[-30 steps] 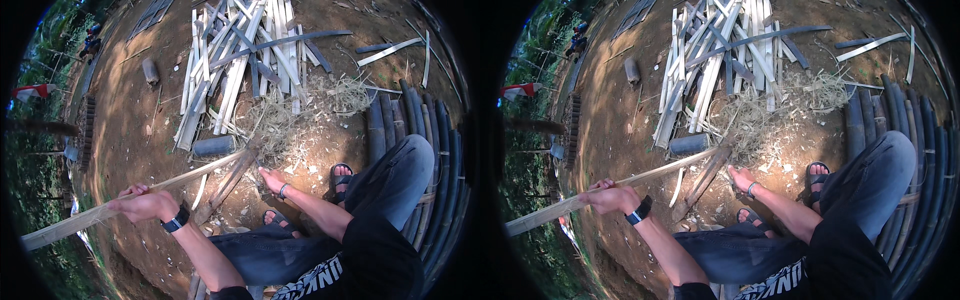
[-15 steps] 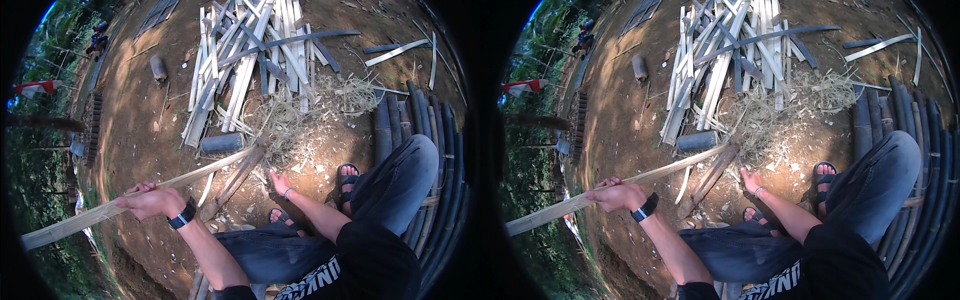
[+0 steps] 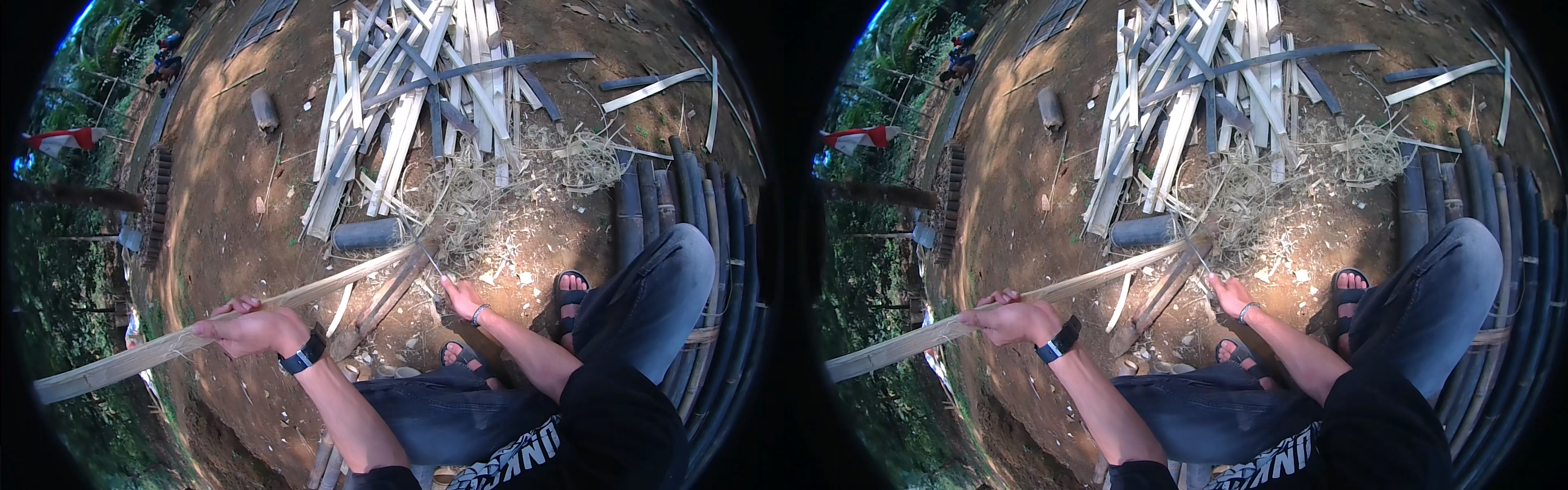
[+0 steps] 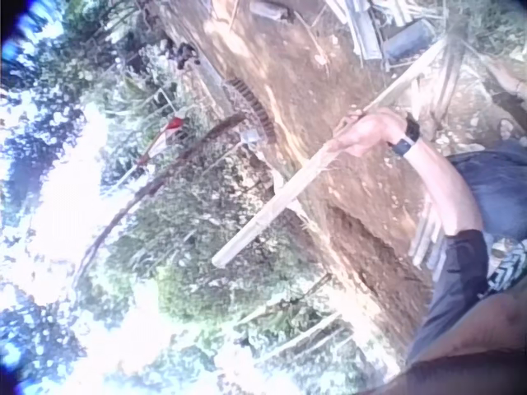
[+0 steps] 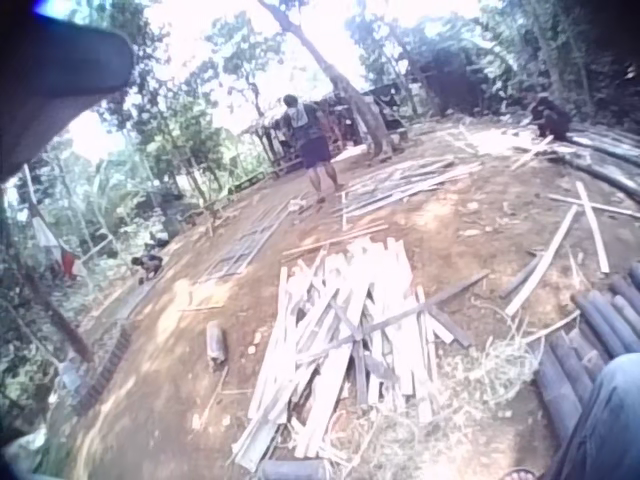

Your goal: The person shaves a strip of bamboo using a machete. They hold the bamboo strip in their left hand and scrape the surface with the blade of a machete to remove the outer layer.

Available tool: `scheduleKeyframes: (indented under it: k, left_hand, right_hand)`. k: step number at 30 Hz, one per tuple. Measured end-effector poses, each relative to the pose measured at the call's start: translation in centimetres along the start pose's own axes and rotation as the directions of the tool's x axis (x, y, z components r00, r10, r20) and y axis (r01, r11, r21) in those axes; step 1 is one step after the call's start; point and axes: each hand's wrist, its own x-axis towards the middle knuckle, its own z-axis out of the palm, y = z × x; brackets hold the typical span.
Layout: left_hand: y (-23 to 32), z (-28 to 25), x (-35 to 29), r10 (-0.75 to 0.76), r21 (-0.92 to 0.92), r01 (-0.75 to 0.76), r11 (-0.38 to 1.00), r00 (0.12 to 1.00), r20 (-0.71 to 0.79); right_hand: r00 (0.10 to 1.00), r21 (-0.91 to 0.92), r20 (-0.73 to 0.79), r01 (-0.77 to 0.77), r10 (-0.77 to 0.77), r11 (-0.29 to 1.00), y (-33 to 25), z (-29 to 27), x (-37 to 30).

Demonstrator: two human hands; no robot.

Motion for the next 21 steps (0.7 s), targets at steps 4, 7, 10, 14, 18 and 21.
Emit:
scheduleKeyframes:
  k: [4,7,10,14,18,21]
  left_hand:
    - [1.0,1.2,-1.6,-0.034,-0.01,0.034,0.999,0.999,0.01]
    - [0.6,0.3,-0.6,-0.007,0.008,0.007,1.0,1.0,-0.006]
    - [0.9,1.9,-2.1,-0.054,-0.048,0.056,0.997,0.998,0.035]
    - [0.6,0.2,-0.7,-0.019,-0.037,0.021,0.999,0.999,0.035]
    - [1.0,0.6,-2.0,-0.026,-0.081,0.035,0.996,0.994,0.107]
    - [1.3,1.1,-2.4,-0.014,-0.099,0.026,0.995,0.992,0.126]
  right_hand:
    - [0.99,-0.002,-0.057,-0.128,0.127,0.992,1.7,-2.6,1.9]
    - [0.99,-0.073,0.006,0.143,-0.143,0.987,-0.3,-0.1,-1.2]
    - [0.983,-0.042,-0.182,0.015,-0.022,0.999,2.3,-1.1,2.3]
    - [0.968,0.06,0.164,-0.204,0.192,0.977,-4.8,-4.6,-3.0]
    - [0.995,-0.177,0.013,0.098,-0.097,0.979,-2.5,-3.7,-1.1]
    - [0.981,-0.004,0.108,-0.162,0.162,0.987,-3.3,-5.6,-0.2]
